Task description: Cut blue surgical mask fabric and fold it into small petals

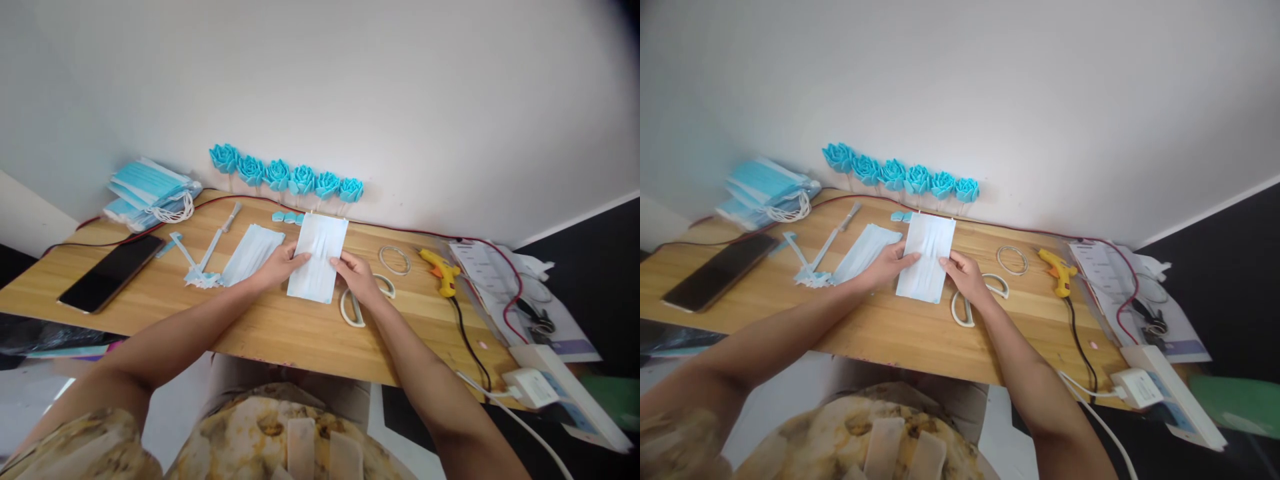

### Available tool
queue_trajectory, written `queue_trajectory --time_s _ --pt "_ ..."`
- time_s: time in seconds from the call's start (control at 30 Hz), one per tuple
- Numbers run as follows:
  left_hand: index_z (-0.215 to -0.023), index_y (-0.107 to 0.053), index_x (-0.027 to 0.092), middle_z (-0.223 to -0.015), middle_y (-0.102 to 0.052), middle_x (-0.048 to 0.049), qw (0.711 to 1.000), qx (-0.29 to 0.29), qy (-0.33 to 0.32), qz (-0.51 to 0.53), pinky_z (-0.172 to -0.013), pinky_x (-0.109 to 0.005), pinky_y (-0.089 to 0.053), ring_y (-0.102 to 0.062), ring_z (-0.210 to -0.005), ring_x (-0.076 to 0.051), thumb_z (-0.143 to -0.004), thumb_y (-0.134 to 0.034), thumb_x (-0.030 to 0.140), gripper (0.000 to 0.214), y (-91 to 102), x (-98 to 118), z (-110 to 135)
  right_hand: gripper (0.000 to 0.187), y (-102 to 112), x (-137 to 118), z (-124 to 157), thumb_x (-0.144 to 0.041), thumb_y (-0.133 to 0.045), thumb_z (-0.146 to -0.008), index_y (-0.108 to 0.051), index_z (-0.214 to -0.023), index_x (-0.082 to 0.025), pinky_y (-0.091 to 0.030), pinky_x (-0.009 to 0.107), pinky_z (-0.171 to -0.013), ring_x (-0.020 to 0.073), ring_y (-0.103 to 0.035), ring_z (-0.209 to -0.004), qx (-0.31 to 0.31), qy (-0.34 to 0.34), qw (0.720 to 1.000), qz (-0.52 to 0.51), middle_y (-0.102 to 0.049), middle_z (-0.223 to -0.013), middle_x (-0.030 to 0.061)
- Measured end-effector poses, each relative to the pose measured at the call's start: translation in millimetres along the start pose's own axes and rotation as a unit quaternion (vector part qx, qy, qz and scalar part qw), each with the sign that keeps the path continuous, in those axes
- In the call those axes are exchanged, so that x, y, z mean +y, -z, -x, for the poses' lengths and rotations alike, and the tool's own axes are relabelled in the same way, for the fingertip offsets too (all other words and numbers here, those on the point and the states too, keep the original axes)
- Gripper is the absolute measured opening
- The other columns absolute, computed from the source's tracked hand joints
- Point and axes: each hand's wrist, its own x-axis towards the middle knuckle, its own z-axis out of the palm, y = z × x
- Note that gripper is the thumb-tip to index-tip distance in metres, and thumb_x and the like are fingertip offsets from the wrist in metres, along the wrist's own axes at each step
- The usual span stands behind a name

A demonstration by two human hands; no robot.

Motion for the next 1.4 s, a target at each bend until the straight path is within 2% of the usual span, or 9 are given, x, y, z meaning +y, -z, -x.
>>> queue_trajectory --time_s 0.17,0.27,0.37,0.5,0.7,0.93,1.03,1.2,1.4 --pt "-0.098 -0.076 0.015 -0.1 -0.08 -0.0077 0.999 -0.007 -0.011 0.036 -0.084 -0.036 -0.057 -0.073 -0.09 -0.023 -0.076 -0.081 0.049 0.041 1.4 0.3 0.3 0.031 0.5 2.3 0.2 -0.052 -0.069 -0.086 -0.076 -0.087 -0.022 -0.044 0.028 -0.057 0.0136 -0.052 -0.056 0.005 0.017 1.0 -0.002 -0.056 -0.062 -0.0036" --pt "-0.081 -0.08 0.017 -0.091 -0.081 -0.007 0.998 -0.052 -0.012 0.036 -0.087 -0.038 -0.058 -0.074 -0.085 -0.024 -0.073 -0.083 0.047 0.031 2.3 8.0 3.5 0.02 3.2 1.2 0.6 -0.04 -0.069 -0.084 -0.078 -0.076 -0.023 -0.051 0.03 -0.071 0.0177 -0.065 -0.072 -0.01 0.062 0.998 0.008 -0.068 -0.071 0.0007" --pt "-0.074 -0.082 0.019 -0.089 -0.082 -0.0078 0.996 -0.065 0.009 0.055 -0.085 -0.037 -0.058 -0.075 -0.081 -0.023 -0.072 -0.086 0.046 0.028 2.0 12.8 5.4 0.017 4.0 -1.6 1.0 -0.035 -0.067 -0.083 -0.081 -0.082 -0.024 -0.053 0.032 -0.079 0.0196 -0.069 -0.083 -0.018 0.077 0.997 0.001 -0.074 -0.081 0.0028" --pt "-0.084 -0.084 0.019 -0.097 -0.082 -0.0082 0.998 -0.029 -0.001 0.062 -0.09 -0.038 -0.057 -0.075 -0.089 -0.024 -0.071 -0.086 0.05 0.034 2.5 9.2 2.3 0.034 1.6 -1.9 -0.6 -0.045 -0.07 -0.083 -0.079 -0.108 -0.024 -0.048 0.027 -0.062 0.015 -0.058 -0.063 0.01 0.039 0.998 -0.04 -0.068 -0.072 -0.0001" --pt "-0.107 -0.079 0.015 -0.111 -0.08 -0.0096 0.999 0.007 -0.002 0.039 -0.095 -0.042 -0.054 -0.071 -0.105 -0.03 -0.073 -0.083 0.058 0.055 5.3 1.4 -3.5 0.032 0.3 4.0 -5.2 -0.05 -0.07 -0.084 -0.078 -0.096 -0.021 -0.04 0.025 -0.056 0.0124 -0.046 -0.059 0.036 0.027 0.999 -0.024 -0.054 -0.062 -0.0036" --pt "-0.11 -0.075 0.013 -0.112 -0.079 -0.0116 0.998 0.018 -0.025 0.05 -0.096 -0.042 -0.052 -0.069 -0.108 -0.031 -0.075 -0.083 0.055 0.055 6.6 -3.7 -6.1 0.041 0.6 5.1 -5.1 -0.049 -0.072 -0.083 -0.078 -0.113 -0.022 -0.042 0.026 -0.061 0.013 -0.05 -0.062 0.032 0.022 0.998 -0.044 -0.063 -0.07 -0.0021" --pt "-0.094 -0.078 0.015 -0.095 -0.08 -0.0077 0.998 0.03 -0.032 0.044 -0.081 -0.035 -0.054 -0.07 -0.085 -0.023 -0.067 -0.089 0.052 0.047 8.1 -2.3 -5.9 0.032 1.2 1.9 -3.7 -0.044 -0.073 -0.08 -0.08 -0.102 -0.022 -0.047 0.028 -0.065 0.015 -0.056 -0.067 0.008 0.04 0.998 -0.039 -0.067 -0.072 -0.0008" --pt "-0.068 -0.08 0.018 -0.077 -0.076 -0.0069 0.993 -0.055 -0.098 0.02 -0.065 -0.028 -0.052 -0.065 -0.066 -0.016 -0.068 -0.09 0.051 0.035 9.7 10.2 -0.9 0.017 2.7 -1.2 -2.9 -0.032 -0.065 -0.078 -0.075 -0.07 -0.021 -0.045 0.026 -0.063 0.0123 -0.055 -0.064 0.016 0.073 0.997 0.0 -0.07 -0.073 0.0004" --pt "-0.106 -0.082 0.019 -0.08 -0.076 -0.0023 0.993 0.021 -0.114 0.012 -0.073 -0.029 -0.054 -0.066 -0.072 -0.017 -0.07 -0.09 0.042 0.044 9.9 8.3 -5.0 0.034 1.1 -3.0 -2.6 -0.041 -0.071 -0.082 -0.077 -0.11 -0.023 -0.048 0.027 -0.064 0.0136 -0.057 -0.066 0.01 0.055 0.998 -0.033 -0.069 -0.078 -0.0004"
